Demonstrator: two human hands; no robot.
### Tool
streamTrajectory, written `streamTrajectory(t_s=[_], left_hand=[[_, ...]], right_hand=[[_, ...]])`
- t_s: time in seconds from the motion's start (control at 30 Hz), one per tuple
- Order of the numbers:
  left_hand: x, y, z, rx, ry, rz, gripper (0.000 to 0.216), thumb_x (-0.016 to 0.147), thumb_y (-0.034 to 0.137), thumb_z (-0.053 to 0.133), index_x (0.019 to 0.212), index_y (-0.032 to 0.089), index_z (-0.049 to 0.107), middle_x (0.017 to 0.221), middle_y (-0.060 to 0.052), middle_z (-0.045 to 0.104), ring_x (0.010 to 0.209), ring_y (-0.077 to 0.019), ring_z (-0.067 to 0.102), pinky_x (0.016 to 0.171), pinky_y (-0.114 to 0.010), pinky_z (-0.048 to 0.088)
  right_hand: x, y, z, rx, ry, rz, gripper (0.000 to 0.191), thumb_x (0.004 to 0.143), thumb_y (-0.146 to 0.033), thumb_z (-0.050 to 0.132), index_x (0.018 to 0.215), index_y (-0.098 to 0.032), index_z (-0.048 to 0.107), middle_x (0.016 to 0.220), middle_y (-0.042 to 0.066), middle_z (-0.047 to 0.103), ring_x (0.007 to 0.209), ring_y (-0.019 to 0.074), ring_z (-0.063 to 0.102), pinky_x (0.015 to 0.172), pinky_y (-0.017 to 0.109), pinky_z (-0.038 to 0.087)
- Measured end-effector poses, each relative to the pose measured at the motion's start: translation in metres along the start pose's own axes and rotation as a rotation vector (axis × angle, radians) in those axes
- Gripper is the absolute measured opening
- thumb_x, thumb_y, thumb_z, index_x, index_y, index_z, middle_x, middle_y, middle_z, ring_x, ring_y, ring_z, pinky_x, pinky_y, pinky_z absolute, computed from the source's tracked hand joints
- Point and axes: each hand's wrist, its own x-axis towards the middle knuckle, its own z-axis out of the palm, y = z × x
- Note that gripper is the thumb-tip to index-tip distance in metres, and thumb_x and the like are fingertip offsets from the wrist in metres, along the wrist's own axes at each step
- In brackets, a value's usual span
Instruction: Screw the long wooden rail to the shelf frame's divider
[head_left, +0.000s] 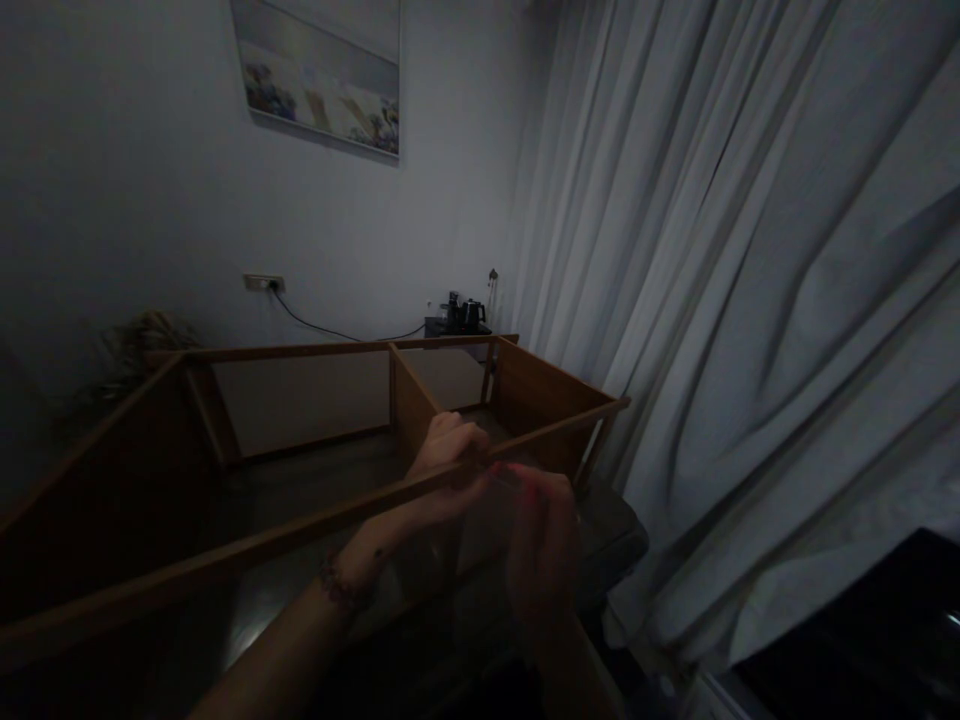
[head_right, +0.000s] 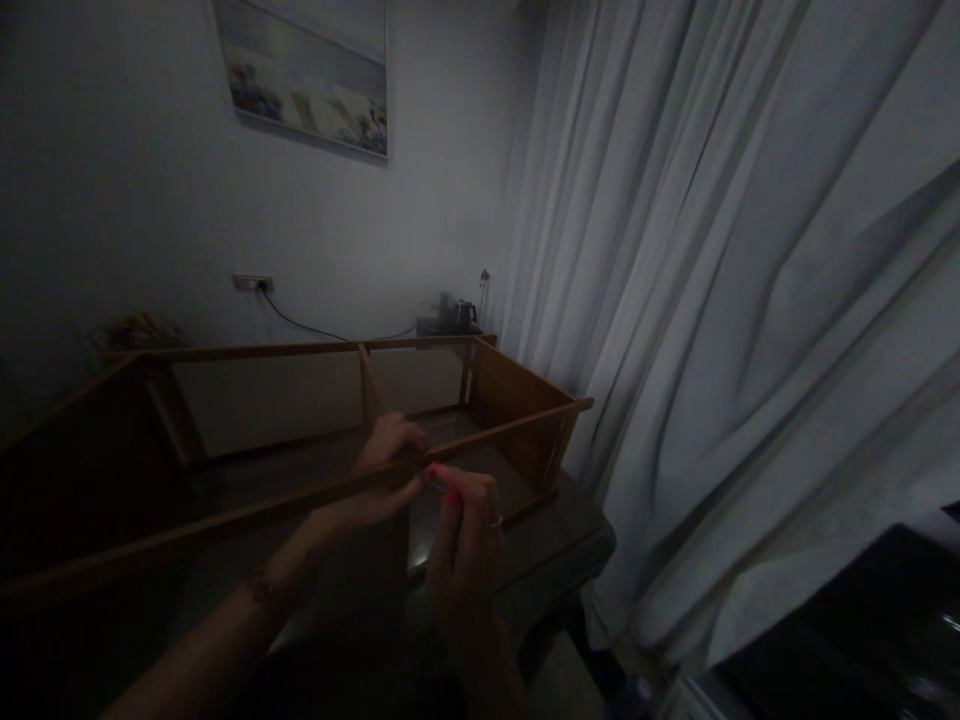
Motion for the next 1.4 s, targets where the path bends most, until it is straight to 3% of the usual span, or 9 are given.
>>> streamTrajectory(t_s=[0.33,1.13,1.27,1.4], left_hand=[[0.001,-0.0017,-0.0004,0.015,-0.025,0.002,0.022,0.085,0.042,0.05,0.076,0.022,0.048,0.067,-0.001,0.052,0.073,-0.0203,0.046,0.075,-0.037,0.041],[-0.0011,-0.003,0.0013,0.004,-0.012,-0.016,0.015,0.083,0.035,0.053,0.076,0.023,0.048,0.072,-0.002,0.053,0.074,-0.0201,0.049,0.076,-0.038,0.042],[-0.0006,-0.0023,0.0007,-0.004,-0.016,-0.02,0.014,0.084,0.034,0.05,0.076,0.022,0.048,0.071,-0.001,0.053,0.075,-0.02,0.048,0.076,-0.037,0.041],[-0.001,-0.0074,0.0043,0.004,-0.015,-0.02,0.015,0.083,0.035,0.052,0.075,0.022,0.048,0.071,-0.002,0.052,0.074,-0.0203,0.049,0.073,-0.037,0.04]], right_hand=[[-0.0005,0.0029,-0.0009,0.008,0.003,0.013,0.026,0.098,-0.011,0.038,0.113,-0.024,0.056,0.097,0.003,0.061,0.087,0.0148,0.06,0.074,0.027,0.049],[0.0006,0.0008,-0.0015,-0.043,0.008,-0.021,0.023,0.099,-0.013,0.039,0.11,-0.023,0.056,0.094,0.003,0.062,0.084,0.0157,0.061,0.071,0.029,0.052],[0.0013,0.0,-0.0022,-0.051,0.001,-0.062,0.024,0.099,-0.012,0.038,0.112,-0.023,0.055,0.094,0.004,0.063,0.083,0.0157,0.061,0.069,0.029,0.052],[0.0009,0.0019,-0.0052,-0.105,-0.064,-0.214,0.029,0.096,-0.008,0.041,0.119,-0.023,0.053,0.093,0.005,0.065,0.084,0.0179,0.061,0.072,0.033,0.051]])
